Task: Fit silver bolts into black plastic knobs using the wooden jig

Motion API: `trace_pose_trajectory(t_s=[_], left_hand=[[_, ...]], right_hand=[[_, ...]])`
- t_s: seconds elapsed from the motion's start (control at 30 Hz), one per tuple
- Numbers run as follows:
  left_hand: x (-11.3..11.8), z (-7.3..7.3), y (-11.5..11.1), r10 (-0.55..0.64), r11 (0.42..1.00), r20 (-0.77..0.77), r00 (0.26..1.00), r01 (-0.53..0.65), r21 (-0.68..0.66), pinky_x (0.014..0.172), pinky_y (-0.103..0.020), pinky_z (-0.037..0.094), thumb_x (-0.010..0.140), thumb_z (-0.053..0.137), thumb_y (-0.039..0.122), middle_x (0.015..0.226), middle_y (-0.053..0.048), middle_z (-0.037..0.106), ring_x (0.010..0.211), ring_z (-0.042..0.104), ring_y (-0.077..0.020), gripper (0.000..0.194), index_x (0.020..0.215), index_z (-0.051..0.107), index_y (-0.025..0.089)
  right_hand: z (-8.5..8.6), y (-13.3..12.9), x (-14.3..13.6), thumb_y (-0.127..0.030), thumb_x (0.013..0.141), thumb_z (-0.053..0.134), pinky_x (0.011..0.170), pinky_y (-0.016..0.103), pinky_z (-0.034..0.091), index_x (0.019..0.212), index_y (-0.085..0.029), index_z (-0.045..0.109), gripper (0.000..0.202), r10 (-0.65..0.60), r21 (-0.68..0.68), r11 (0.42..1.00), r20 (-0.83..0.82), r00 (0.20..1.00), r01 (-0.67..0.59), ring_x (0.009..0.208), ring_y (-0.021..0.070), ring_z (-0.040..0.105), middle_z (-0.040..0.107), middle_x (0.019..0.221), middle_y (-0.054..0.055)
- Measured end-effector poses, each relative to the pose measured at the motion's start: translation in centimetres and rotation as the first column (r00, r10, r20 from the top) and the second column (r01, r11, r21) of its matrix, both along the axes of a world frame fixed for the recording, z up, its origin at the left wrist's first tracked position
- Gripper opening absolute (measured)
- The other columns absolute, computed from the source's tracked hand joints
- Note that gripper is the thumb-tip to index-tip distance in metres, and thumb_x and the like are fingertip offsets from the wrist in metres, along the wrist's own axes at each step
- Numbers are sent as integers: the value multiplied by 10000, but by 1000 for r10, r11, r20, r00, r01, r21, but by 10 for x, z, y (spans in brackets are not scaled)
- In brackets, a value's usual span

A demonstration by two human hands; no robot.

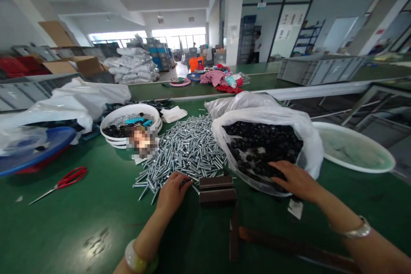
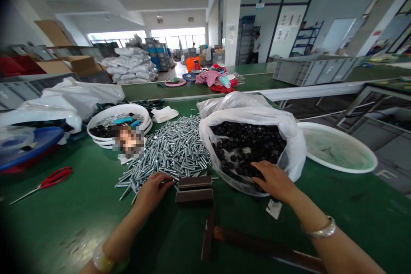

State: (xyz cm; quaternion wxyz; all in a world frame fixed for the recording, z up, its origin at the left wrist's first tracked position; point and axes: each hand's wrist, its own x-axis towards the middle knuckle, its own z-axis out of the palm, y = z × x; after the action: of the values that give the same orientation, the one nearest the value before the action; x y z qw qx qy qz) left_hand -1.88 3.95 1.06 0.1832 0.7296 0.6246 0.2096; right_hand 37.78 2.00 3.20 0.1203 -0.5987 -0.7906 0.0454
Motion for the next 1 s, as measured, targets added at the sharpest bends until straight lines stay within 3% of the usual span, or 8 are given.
trace_pose_trajectory(t_s=[0.13,0.33,0.53,0.63,0.7,0.83,0.9,1.0], left_hand=[[12,1,17,10,998,52,999,-13,62,757,-328,457,804,492,361,959,-54,602,768,582,-182,228,903,631,211],[35,0,31,-45,997,300,953,25,69,659,-288,457,762,517,388,824,-38,645,623,566,-152,260,849,642,178],[47,10,36,-5,998,500,866,37,-53,518,-231,397,724,562,410,684,-1,621,501,480,-106,290,833,648,155],[53,13,40,13,987,609,793,85,-133,452,-203,362,707,585,433,605,29,557,463,438,-86,322,852,639,151],[58,14,45,34,975,680,733,124,-183,430,-190,355,698,597,449,584,43,514,453,422,-76,348,869,626,148],[67,10,53,31,959,754,656,194,-209,433,-182,365,664,632,466,602,43,506,460,420,-67,378,862,618,144],[67,5,55,22,960,768,640,202,-196,441,-184,372,662,637,463,594,42,501,469,420,-71,375,863,620,148],[62,-3,54,3,962,778,628,210,-173,463,-188,385,679,637,446,570,46,487,485,428,-79,355,876,621,151]], right_hand=[[-9,11,-20,-274,747,547,878,419,450,1122,-135,573,401,-12,51,999,-25,1000,13,967,255,590,619,1053,143],[-12,37,-55,-116,705,522,931,426,409,1093,-117,578,392,22,87,996,-220,975,-3,1031,242,544,605,1062,139],[-4,57,-74,-188,700,572,947,403,403,1254,-132,448,570,74,71,996,-325,943,-54,1117,233,499,499,1253,138],[3,60,-57,-178,736,508,845,320,480,1300,-150,388,576,5,60,998,-428,904,23,989,182,590,443,1306,126],[8,62,-32,-183,779,447,832,287,480,1258,-163,438,479,-160,88,976,-324,932,198,937,160,611,497,1256,100],[12,67,28,-221,799,457,938,392,387,1140,-112,540,368,-483,184,862,8,876,473,1082,266,521,576,1147,151],[9,71,49,-264,796,485,924,466,365,1130,-62,538,394,-546,175,829,46,836,532,1096,332,493,579,1115,211],[2,82,64,-372,830,453,903,469,366,1218,-48,464,505,-598,141,798,74,798,585,1092,340,494,559,1144,236]])
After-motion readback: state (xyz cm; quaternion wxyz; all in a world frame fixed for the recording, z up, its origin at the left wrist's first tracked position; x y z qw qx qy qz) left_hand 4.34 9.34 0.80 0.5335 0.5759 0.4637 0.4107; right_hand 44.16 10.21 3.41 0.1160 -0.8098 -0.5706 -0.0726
